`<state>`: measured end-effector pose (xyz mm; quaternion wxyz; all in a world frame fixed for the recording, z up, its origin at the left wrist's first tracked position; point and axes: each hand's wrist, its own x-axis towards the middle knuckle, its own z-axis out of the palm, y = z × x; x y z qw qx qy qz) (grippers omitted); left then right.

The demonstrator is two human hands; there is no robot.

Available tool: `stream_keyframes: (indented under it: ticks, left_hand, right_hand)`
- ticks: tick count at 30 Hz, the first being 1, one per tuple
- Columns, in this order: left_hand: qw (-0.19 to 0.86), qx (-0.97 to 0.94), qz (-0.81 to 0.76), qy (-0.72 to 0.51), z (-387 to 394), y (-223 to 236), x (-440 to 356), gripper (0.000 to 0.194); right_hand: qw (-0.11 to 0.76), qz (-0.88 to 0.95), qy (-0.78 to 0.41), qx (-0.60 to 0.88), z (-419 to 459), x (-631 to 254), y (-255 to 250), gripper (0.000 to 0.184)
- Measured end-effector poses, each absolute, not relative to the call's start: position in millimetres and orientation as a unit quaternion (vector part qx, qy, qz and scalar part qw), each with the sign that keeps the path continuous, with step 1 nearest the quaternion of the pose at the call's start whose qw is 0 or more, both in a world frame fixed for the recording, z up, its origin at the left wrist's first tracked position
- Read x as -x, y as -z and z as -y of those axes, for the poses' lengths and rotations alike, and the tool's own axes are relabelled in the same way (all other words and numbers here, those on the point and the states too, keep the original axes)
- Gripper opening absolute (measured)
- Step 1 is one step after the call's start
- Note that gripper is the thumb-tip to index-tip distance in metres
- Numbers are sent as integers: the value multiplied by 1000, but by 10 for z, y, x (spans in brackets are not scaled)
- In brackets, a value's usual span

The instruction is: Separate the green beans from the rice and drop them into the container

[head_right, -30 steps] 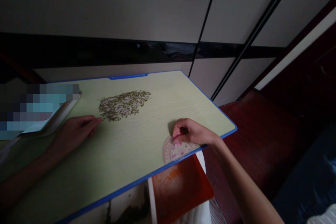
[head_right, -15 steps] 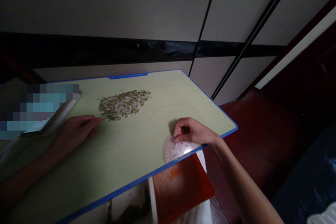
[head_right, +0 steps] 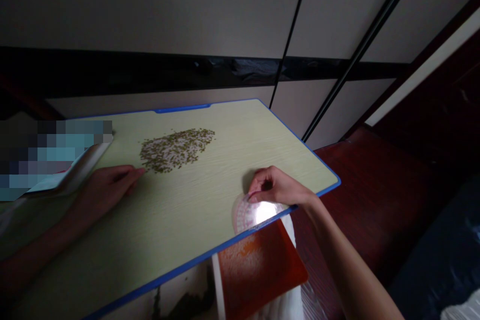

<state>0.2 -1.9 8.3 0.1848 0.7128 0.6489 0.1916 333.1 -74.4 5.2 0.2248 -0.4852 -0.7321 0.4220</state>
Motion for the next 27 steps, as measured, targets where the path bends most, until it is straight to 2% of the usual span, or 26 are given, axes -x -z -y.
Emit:
stream_keyframes:
  ticks: [13,20,27]
  left_hand:
    - [186,-715,-646,-191,28,-93,-15,36]
    - [184,-714,-647,-193,37,-112,-30,36]
    - [191,-709,-649,-198,18,-63,-6,36]
  right_hand:
    - [218,722,-457,471,761,-3358,-49,20]
    - [356,606,-515,491,687,-3361,-55,28]
    - [523,545,-419,505,-137,-3190,-115,33]
